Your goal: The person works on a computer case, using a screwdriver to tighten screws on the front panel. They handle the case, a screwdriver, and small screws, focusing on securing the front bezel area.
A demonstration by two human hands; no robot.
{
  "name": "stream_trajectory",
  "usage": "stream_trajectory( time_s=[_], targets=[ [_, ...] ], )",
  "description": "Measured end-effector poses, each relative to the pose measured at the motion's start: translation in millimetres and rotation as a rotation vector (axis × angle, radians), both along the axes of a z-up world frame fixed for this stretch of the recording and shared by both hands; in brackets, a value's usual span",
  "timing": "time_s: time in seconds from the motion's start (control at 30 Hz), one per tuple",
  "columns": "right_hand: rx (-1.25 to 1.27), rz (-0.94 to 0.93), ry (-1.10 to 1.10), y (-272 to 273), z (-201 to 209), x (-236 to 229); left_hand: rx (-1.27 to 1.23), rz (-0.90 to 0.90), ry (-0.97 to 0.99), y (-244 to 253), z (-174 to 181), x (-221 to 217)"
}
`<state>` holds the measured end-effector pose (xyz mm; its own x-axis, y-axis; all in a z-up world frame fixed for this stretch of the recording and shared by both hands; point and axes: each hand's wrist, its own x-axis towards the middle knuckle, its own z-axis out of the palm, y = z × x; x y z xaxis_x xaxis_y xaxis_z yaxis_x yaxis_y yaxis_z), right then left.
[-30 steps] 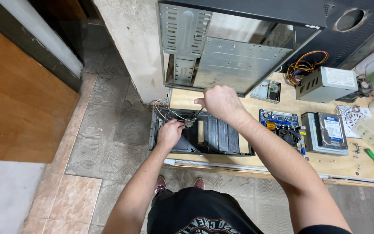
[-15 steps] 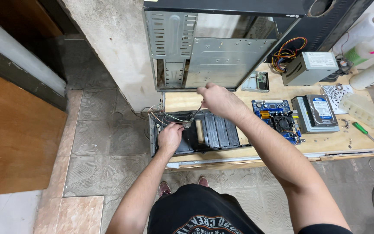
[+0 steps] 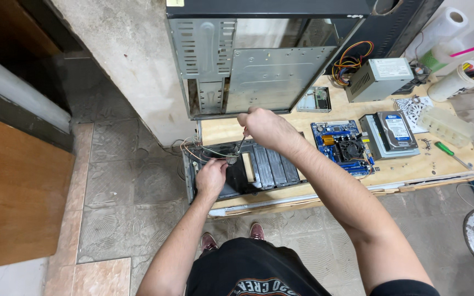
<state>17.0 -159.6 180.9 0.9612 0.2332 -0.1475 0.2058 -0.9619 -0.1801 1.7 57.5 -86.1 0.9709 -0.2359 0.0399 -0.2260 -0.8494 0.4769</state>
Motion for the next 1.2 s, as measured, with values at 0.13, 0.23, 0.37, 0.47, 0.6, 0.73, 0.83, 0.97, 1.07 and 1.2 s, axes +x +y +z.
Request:
stream_trajectory(
  time_s=[0.13,0.23,0.37,0.47,0.6,0.73,0.83,0.97,1.07,1.2],
  targets=[
    [-0.08,0.014,-0.045,4.5,3.2,4.1,0.011,-0.002,0.009,-0.4,0.1,-0.3],
    [-0.082,-0.025,-0.07,11.2,6.2,3.6,-0.004,0.004,-0.012,-0.7,-1.4,-1.3],
    [-0.14,-0.023,-0.108,17.3,2.3,4.4,-0.014,0.022,0.001,-2.3,-4.3,1.1],
    [-0.19,0.073,-0.094,19.8,4.3,2.0,-0.011,0.03,0.001,-1.7,-2.5,0.0],
    [-0.199,0.09,-0.058,22.1,7.3,9.2,-0.003,0.029,0.032,-2.0,5.3,-3.2],
    [-0.148,0.041,-0.036,12.6,-3.6,15.9,-0.003,0.033,0.049,-3.5,-4.8,-1.4],
    [-0.154,0.0,-0.047,10.2,-16.3,20.3,0.018,0.035,0.026,-4.2,-6.5,-1.5],
    [-0.12,-0.094,-0.061,22.4,-8.0,17.3,0.019,0.043,0.015,-3.4,-3.9,-0.4],
    [-0.077,-0.162,-0.048,31.0,-8.0,14.5,0.015,0.044,0.036,-2.7,-1.2,-5.2],
    [-0.067,-0.206,-0.075,31.6,-11.5,19.5,0.023,0.053,0.018,-4.4,2.5,-5.1]
  ],
)
